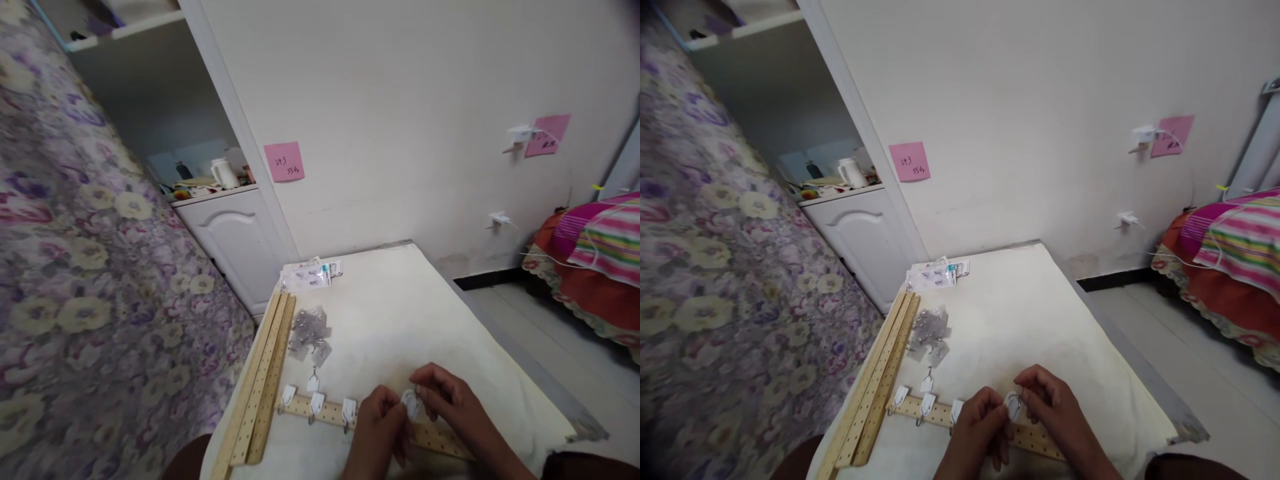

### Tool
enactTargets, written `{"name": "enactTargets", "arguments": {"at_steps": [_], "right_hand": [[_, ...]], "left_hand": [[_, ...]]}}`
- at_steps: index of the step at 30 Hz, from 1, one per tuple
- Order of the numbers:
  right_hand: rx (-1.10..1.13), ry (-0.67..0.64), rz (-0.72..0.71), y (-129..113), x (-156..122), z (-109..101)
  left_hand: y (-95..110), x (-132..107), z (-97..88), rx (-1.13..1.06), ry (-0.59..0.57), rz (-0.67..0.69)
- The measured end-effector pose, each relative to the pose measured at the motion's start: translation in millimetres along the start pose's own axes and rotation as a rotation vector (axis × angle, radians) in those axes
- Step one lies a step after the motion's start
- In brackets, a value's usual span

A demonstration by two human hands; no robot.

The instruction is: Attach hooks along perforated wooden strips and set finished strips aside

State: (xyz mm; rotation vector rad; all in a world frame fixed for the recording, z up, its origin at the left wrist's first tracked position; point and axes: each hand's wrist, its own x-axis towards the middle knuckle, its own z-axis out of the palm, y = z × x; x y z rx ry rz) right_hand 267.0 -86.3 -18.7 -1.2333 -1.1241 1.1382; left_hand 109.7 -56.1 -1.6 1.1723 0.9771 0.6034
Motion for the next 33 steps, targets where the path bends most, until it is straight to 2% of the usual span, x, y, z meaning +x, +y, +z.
{"name": "enactTargets", "arguments": {"at_steps": [5,9,12,16,18,21,25,29,33], "right_hand": [[-0.001,-0.068,-0.006,-10,-3,-6],[0.001,-0.147,-0.019,-13,-6,-7],[-0.015,-0.172,-0.03,-9,-5,-6],[-0.049,-0.164,0.03,-1,-2,-2],[-0.08,-0.155,0.049,1,-1,-1],[-0.182,-0.132,0.002,2,-2,-2],[-0.242,-0.131,-0.021,-4,-5,-3],[-0.165,-0.136,0.003,-9,-8,-1],[-0.128,-0.139,0.066,-5,-7,-7]], "left_hand": [[0,-3,1.9,-0.007,0.016,-0.024],[-4,-3,-3.8,0.076,0.065,0.051],[-3,-5,-10.4,0.273,0.112,0.146],[9,-8,-18.0,0.641,0.142,0.317],[18,-9,-21.0,0.787,0.108,0.36],[27,-8,-23.7,0.953,0.03,0.367],[32,-7,-21.2,1.14,-0.048,0.418],[34,-5,-13.7,1.163,-0.07,0.464],[36,-9,-10.1,1.002,0.0,0.452]]}}
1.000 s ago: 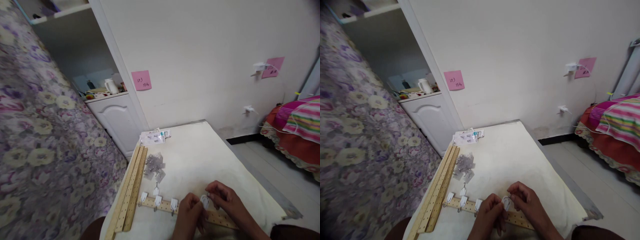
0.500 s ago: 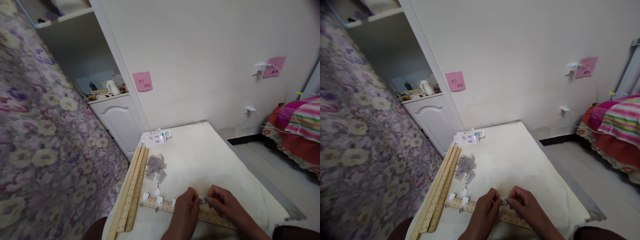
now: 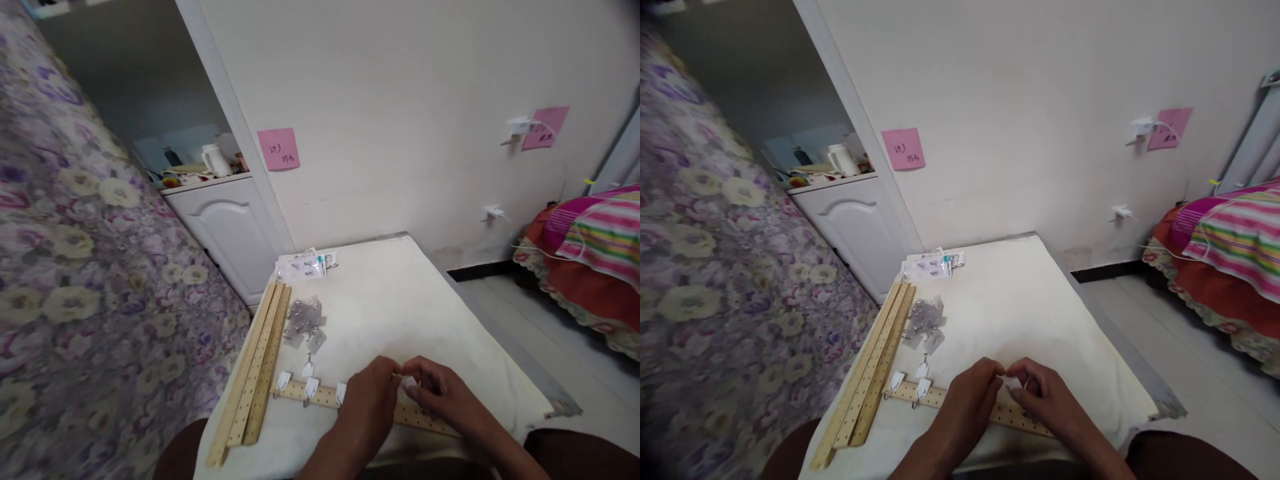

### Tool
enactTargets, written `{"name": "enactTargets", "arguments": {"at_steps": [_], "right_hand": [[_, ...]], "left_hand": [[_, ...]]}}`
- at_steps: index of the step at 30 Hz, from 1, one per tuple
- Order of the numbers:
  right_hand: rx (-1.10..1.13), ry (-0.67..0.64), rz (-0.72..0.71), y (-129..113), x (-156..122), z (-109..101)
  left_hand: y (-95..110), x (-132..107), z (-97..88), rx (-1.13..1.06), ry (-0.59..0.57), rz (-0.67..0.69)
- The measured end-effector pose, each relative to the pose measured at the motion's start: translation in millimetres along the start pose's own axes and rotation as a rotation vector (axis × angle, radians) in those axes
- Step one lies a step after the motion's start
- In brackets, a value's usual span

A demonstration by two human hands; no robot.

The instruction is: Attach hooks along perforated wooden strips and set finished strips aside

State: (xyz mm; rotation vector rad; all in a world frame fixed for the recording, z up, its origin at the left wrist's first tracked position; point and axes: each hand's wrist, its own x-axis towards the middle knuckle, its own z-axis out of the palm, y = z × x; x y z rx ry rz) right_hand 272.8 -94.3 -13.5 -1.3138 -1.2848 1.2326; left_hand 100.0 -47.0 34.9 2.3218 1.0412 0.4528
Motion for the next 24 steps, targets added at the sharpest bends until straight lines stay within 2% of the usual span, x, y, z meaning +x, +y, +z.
{"name": "enactTargets", "arguments": {"at_steps": [2,5,7,10,13,15,18,24], "right_hand": [[0.038,-0.004,0.048,7,1,-4],[0.041,0.0,0.054,18,2,-11],[-0.031,0.03,0.028,24,2,-14],[-0.132,0.055,0.011,27,2,-16],[-0.172,0.042,0.024,26,2,-16],[-0.181,0.041,0.028,24,3,-15],[-0.204,0.055,0.028,23,3,-14],[-0.257,0.081,0.036,29,3,-15]], "left_hand": [[1,-7,1.4,-0.079,0.043,-0.034],[-5,-25,15.4,-0.134,0.016,-0.065],[-16,-37,36.1,-0.134,-0.046,-0.047],[-42,-50,79.5,-0.09,-0.132,0.018],[-65,-54,119.6,-0.01,-0.173,-0.041],[-73,-54,134.8,-0.036,-0.167,-0.072],[-74,-55,137.3,-0.071,-0.154,-0.064],[-53,-55,106.9,-0.133,-0.137,-0.015]]}}
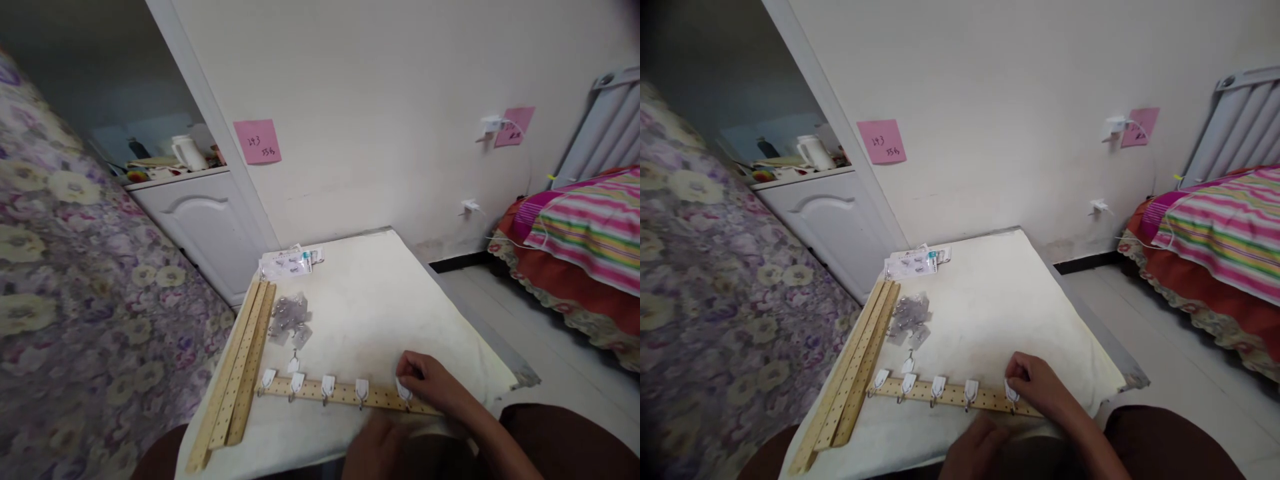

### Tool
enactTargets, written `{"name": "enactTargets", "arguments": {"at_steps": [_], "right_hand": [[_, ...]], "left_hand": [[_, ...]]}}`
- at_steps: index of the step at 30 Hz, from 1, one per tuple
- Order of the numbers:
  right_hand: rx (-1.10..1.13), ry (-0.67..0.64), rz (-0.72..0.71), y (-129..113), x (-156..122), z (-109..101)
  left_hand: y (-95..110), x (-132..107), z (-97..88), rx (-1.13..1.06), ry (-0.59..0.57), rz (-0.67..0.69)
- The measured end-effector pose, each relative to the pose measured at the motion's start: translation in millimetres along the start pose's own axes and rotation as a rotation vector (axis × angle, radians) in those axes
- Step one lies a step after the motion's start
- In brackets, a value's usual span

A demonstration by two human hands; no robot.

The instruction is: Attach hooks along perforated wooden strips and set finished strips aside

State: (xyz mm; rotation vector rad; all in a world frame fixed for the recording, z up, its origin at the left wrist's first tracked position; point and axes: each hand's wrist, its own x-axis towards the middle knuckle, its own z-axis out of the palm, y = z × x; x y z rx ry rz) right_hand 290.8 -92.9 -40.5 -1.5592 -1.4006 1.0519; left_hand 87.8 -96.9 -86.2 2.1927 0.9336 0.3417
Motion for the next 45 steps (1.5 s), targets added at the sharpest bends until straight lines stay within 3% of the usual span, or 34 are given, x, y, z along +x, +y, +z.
{"name": "enactTargets", "arguments": {"at_steps": [8,12,17,27,38,45], "right_hand": [[-0.075,0.011,-0.005,10,2,0],[-0.078,0.028,-0.024,11,2,1],[-0.063,0.027,-0.031,9,2,2],[-0.045,0.034,-0.014,11,2,3],[-0.044,0.031,-0.016,8,1,3],[-0.033,0.018,-0.025,12,2,3]], "left_hand": [[21,-4,-20.6,0.127,-0.003,0.21],[15,-4,-17.7,0.295,0.066,0.298],[2,-3,-10.1,0.344,0.175,0.409],[4,0,-5.0,0.306,0.105,0.306],[11,-1,-13.0,0.422,0.047,0.323],[5,-1,-10.9,0.535,0.202,0.51]]}}
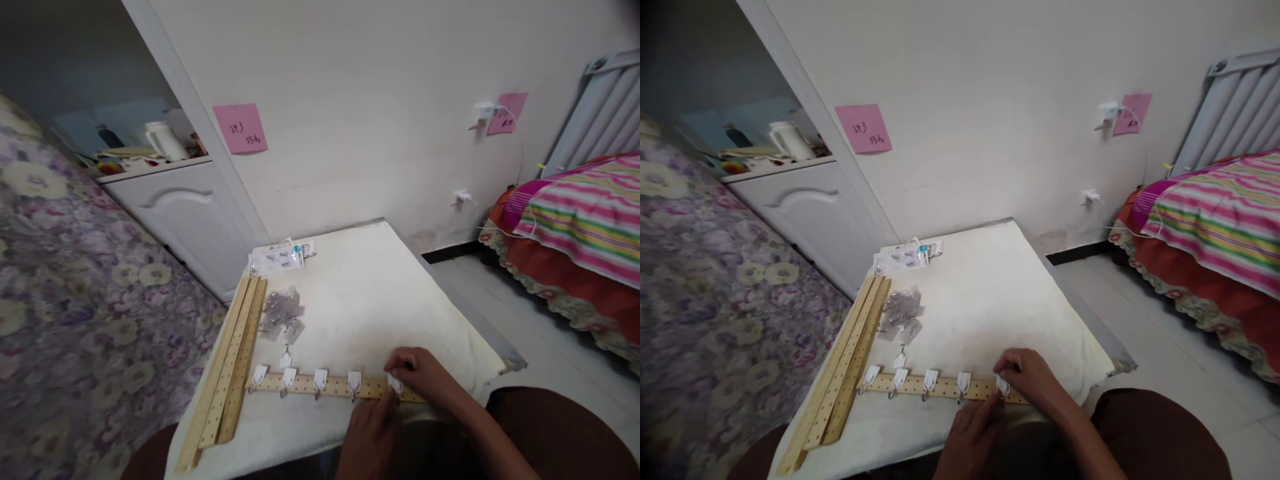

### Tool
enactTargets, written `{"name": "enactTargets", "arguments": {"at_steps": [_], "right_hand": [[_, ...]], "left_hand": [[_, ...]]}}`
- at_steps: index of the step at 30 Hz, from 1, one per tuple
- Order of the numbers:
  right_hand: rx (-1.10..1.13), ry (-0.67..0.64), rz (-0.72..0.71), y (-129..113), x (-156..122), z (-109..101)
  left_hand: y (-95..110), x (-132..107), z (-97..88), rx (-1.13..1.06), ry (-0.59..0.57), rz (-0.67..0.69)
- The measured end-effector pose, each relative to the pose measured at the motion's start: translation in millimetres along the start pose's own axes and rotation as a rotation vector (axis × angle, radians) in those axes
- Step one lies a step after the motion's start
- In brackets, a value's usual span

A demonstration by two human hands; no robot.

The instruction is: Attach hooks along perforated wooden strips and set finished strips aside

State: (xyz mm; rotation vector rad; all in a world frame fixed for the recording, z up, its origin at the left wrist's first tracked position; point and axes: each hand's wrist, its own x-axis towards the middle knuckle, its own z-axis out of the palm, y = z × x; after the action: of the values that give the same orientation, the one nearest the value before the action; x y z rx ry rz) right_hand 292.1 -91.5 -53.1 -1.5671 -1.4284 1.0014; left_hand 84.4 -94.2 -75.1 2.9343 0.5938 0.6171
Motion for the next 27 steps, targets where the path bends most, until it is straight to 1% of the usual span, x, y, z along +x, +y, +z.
{"name": "enactTargets", "arguments": {"at_steps": [6,8,11,13,18,21,23,27], "right_hand": [[0.014,-0.01,0.019,-0.8,-0.2,-0.6],[0.02,-0.015,0.017,-1.6,0.0,-1.1],[0.015,-0.018,0.008,-2.7,0.3,-1.6],[0.005,-0.014,0.014,-2.7,0.1,-1.5],[-0.002,-0.008,0.014,0.1,-0.5,-0.1],[-0.009,-0.001,0.014,2.1,-0.3,0.8],[-0.013,0.0,0.011,2.4,-0.2,1.0],[-0.015,-0.007,-0.001,2.2,0.2,0.5]], "left_hand": [[-1.1,-1.2,0.6,0.057,0.049,0.032],[-1.7,-2.6,1.7,0.048,0.084,0.044],[-2.1,-5.9,3.7,0.004,0.153,0.016],[-1.9,-7.8,4.1,-0.015,0.167,-0.009],[-1.9,-9.3,3.9,-0.011,0.135,-0.019],[-2.6,-8.9,6.7,-0.021,0.106,-0.026],[-2.5,-8.2,8.8,-0.038,0.068,-0.037],[0.0,-5.9,8.6,-0.103,-0.053,-0.118]]}}
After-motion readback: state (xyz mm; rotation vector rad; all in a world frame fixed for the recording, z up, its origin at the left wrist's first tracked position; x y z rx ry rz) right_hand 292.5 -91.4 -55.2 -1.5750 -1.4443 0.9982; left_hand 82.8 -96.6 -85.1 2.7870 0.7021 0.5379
